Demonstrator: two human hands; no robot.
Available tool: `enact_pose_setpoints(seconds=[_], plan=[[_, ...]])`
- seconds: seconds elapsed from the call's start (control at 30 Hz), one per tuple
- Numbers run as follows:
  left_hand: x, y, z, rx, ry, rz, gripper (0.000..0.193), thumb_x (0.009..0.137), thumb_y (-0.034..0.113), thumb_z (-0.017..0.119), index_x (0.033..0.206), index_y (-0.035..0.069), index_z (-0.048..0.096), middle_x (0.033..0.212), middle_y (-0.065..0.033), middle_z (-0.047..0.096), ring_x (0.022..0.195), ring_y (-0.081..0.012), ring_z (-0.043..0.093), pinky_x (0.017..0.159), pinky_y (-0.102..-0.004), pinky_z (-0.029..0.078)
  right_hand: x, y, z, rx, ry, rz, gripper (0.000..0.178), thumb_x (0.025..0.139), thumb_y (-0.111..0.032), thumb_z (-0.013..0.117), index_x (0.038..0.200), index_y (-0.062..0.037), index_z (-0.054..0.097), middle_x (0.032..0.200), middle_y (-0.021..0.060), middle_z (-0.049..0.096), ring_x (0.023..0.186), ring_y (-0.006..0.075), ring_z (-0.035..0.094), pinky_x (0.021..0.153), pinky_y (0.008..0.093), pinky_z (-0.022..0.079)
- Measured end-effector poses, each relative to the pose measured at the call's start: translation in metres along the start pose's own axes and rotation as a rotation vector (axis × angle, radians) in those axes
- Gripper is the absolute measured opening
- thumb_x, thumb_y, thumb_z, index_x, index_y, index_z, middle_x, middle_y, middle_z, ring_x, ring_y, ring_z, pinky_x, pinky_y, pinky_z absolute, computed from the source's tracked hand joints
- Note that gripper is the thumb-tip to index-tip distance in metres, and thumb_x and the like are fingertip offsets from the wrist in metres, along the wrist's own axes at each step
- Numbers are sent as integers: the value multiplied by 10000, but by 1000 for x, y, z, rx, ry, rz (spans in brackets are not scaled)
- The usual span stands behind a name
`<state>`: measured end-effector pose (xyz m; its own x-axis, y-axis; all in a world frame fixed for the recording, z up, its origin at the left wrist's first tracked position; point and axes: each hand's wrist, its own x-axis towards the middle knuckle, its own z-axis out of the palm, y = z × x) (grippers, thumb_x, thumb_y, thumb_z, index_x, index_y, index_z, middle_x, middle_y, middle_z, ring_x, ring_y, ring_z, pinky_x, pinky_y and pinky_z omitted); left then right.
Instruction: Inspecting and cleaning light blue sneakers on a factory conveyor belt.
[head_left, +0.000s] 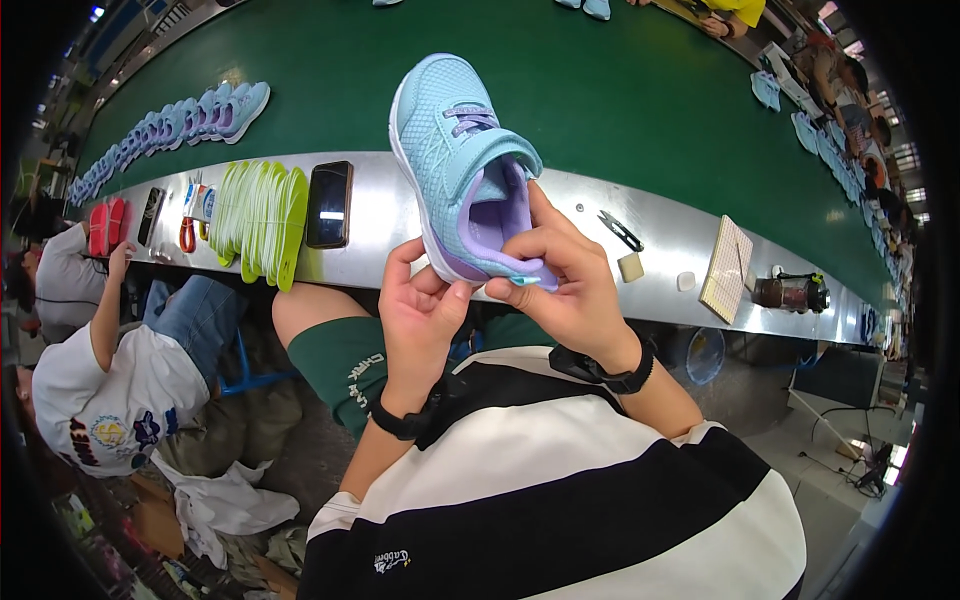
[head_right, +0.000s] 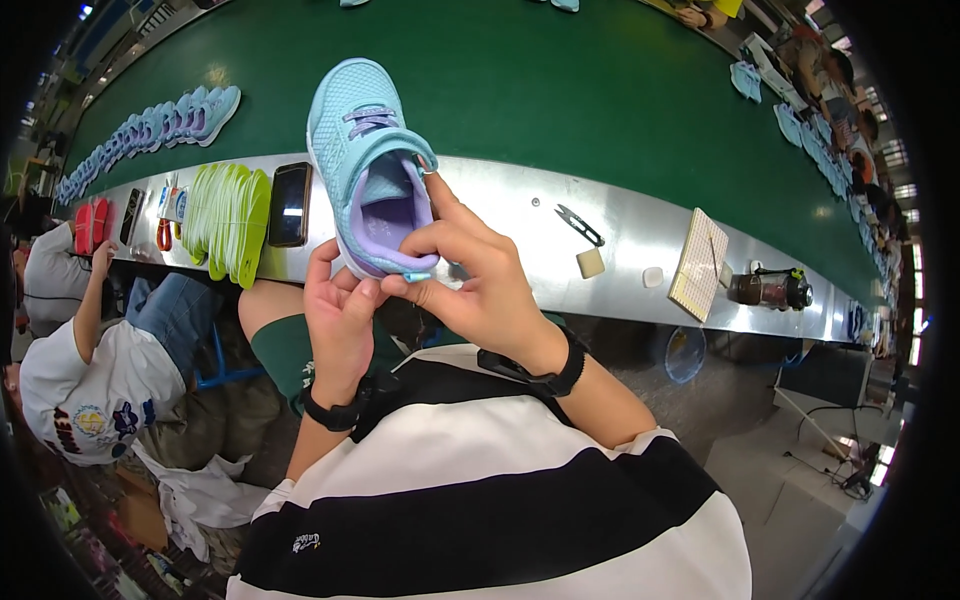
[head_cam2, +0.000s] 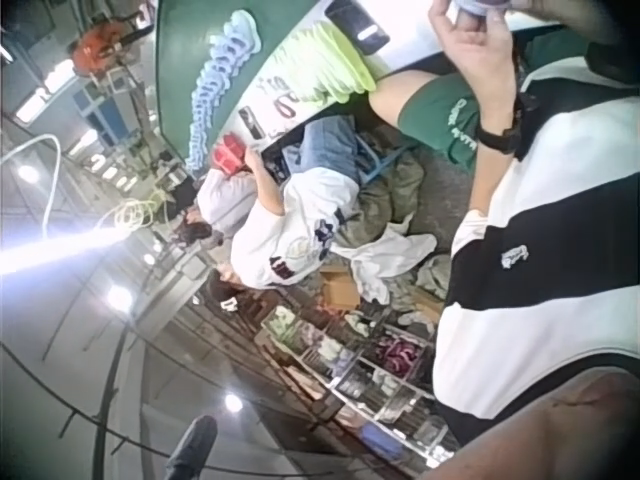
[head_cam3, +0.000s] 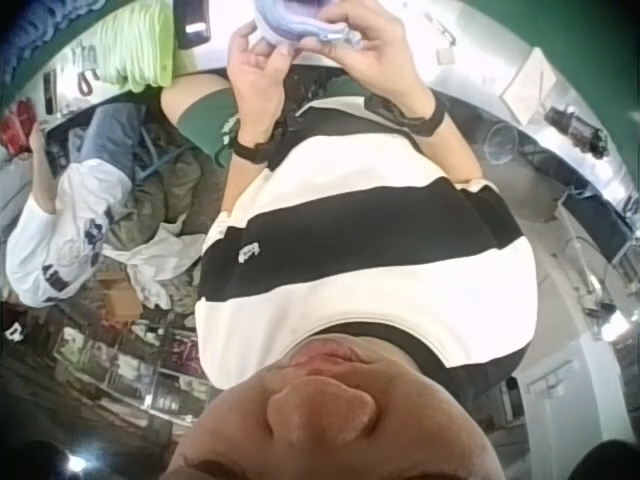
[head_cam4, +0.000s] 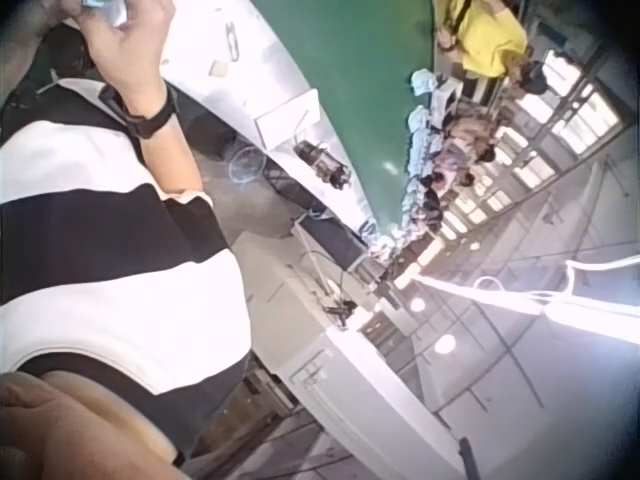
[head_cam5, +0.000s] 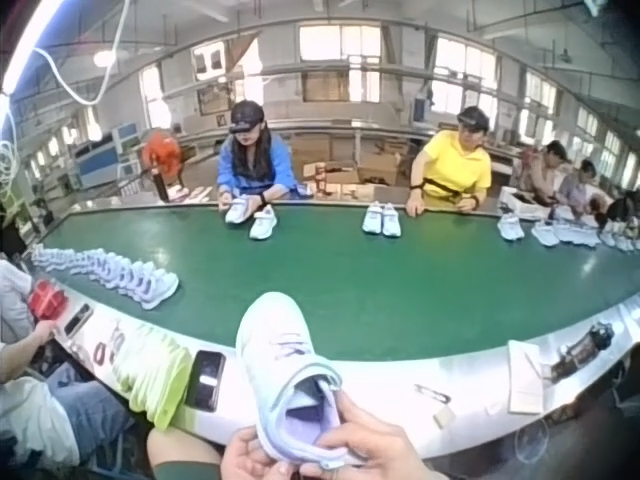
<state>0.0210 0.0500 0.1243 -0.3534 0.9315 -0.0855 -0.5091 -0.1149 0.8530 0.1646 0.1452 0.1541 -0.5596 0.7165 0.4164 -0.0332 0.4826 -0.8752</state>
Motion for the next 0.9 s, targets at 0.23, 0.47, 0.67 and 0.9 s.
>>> enact_pose_setpoints(seconds=[0.23, 0.47, 0.67, 0.9], plan=[[-5, 4, 5, 38, 19, 98, 477, 856, -65, 595, 1251, -19, 331, 1108, -229, 632, 1054, -205, 625, 893, -283, 497, 7, -10, -8, -39, -99, -36, 318, 662, -72, 831, 945, -50, 688, 1361, 319, 458, 1105, 374, 605, 869, 341, 495], [-4, 1, 10, 60, 104, 65, 445, 852, -82, 555, 1229, -2, 331, 1088, -214, 632, 988, -166, 627, 807, -220, 491, -2, -2, 4, -96, -90, -30, 296, 646, -9, 791, 917, -63, 684, 1391, 292, 433, 1074, 371, 602, 850, 368, 503], [2, 0, 7, 40, 112, 85, 426, 856, -88, 535, 1225, -13, 335, 1085, -213, 632, 971, -148, 624, 806, -225, 490, 0, 2, 9, -72, -66, 7, 277, 645, 18, 783, 889, -52, 674, 1376, 314, 438, 1056, 358, 617, 835, 356, 507], [2, 3, 3, 72, 33, 59, 460, 854, -90, 552, 1251, -27, 330, 1089, -217, 636, 1014, -163, 623, 840, -238, 496, 1, 4, 9, -13, -17, -7, 273, 649, 34, 785, 884, -43, 671, 1363, 323, 451, 1020, 345, 638, 818, 342, 511]])
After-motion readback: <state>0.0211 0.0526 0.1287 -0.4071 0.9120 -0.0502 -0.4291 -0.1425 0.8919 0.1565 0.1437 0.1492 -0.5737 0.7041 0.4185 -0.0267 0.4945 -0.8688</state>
